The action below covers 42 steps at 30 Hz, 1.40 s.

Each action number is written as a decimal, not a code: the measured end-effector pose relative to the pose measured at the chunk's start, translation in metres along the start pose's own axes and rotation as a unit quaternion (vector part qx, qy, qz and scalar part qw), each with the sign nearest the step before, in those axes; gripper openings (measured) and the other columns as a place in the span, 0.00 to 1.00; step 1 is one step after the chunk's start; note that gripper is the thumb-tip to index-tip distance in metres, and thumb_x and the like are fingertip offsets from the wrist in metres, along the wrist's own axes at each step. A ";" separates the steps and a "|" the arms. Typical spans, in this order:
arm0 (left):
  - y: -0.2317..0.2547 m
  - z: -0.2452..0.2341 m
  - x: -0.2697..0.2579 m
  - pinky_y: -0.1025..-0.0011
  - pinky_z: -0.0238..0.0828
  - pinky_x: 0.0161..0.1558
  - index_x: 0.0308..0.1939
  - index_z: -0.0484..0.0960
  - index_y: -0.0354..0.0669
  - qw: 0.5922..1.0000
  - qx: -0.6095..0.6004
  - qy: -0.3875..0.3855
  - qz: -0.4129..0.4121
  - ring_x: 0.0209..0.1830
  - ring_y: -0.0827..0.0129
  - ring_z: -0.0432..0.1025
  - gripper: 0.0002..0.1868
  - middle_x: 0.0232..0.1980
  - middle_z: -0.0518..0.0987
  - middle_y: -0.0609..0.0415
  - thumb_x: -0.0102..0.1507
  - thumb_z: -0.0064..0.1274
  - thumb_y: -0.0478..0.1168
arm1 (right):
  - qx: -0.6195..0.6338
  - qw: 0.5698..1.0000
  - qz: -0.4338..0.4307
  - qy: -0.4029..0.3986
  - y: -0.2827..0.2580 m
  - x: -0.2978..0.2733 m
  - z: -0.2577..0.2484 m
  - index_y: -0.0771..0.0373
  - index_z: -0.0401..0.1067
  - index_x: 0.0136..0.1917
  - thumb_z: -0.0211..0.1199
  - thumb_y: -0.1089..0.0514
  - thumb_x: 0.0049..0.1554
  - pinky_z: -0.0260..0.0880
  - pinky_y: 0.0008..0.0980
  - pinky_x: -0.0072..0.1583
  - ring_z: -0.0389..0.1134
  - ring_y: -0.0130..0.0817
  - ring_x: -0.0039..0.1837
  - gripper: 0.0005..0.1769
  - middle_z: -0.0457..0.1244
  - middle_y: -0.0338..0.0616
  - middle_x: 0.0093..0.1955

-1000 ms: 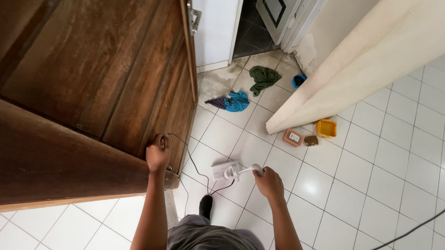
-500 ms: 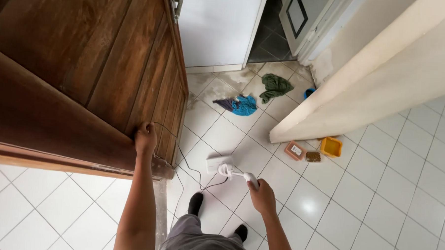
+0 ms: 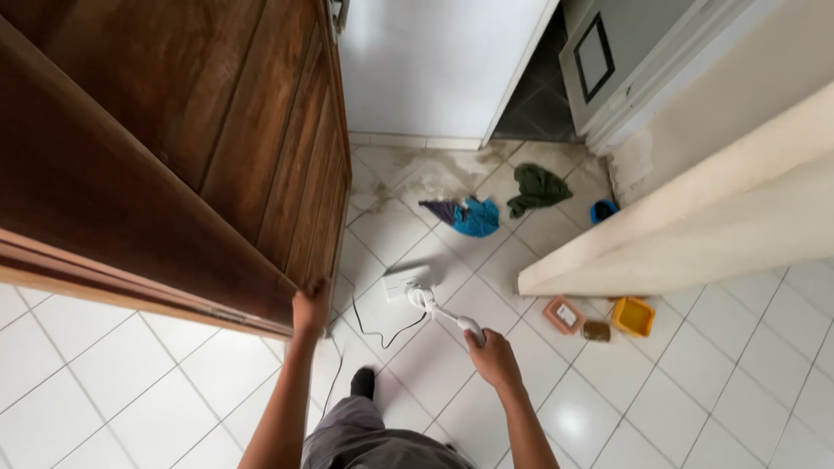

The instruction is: Vacuuming a tiled floor using a handheld vacuum cleaner.

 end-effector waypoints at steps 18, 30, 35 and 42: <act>0.050 0.008 -0.003 0.67 0.52 0.62 0.71 0.62 0.47 0.959 -0.187 0.010 -0.214 0.65 0.66 0.62 0.31 0.68 0.69 0.50 0.68 0.53 0.51 | -0.027 0.999 0.011 -0.027 -0.043 0.137 0.080 0.64 0.66 0.55 0.45 0.33 0.64 0.75 0.49 0.53 0.76 0.56 0.49 0.30 0.74 0.58 0.44; 0.060 0.004 0.065 0.81 0.69 0.39 0.48 0.74 0.51 0.863 -0.393 0.172 -0.265 0.36 0.83 0.73 0.13 0.39 0.78 0.67 0.62 0.57 0.45 | 0.008 0.996 0.024 -0.080 -0.049 0.179 0.040 0.67 0.66 0.56 0.50 0.34 0.62 0.70 0.44 0.32 0.72 0.48 0.31 0.32 0.71 0.56 0.41; 0.071 0.003 0.060 0.74 0.47 0.25 0.34 0.74 0.48 0.865 -0.391 0.153 -0.275 0.21 0.78 0.53 0.09 0.24 0.61 0.64 0.64 0.55 0.45 | 0.026 0.995 0.015 -0.093 -0.050 0.183 0.032 0.66 0.66 0.57 0.50 0.34 0.62 0.71 0.42 0.32 0.71 0.45 0.29 0.31 0.70 0.54 0.39; 0.066 0.007 0.070 0.74 0.50 0.23 0.35 0.75 0.48 0.831 -0.423 0.198 -0.301 0.19 0.76 0.55 0.07 0.23 0.64 0.61 0.62 0.58 0.42 | 0.068 0.992 0.009 -0.103 -0.052 0.183 0.031 0.67 0.66 0.53 0.54 0.37 0.61 0.66 0.40 0.30 0.66 0.38 0.27 0.28 0.66 0.48 0.34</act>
Point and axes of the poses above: each hand's wrist, its own x-axis towards the middle knuckle, its own z-axis out of the palm, y = z × x, the point moved 6 cm from there along x, towards the middle knuckle
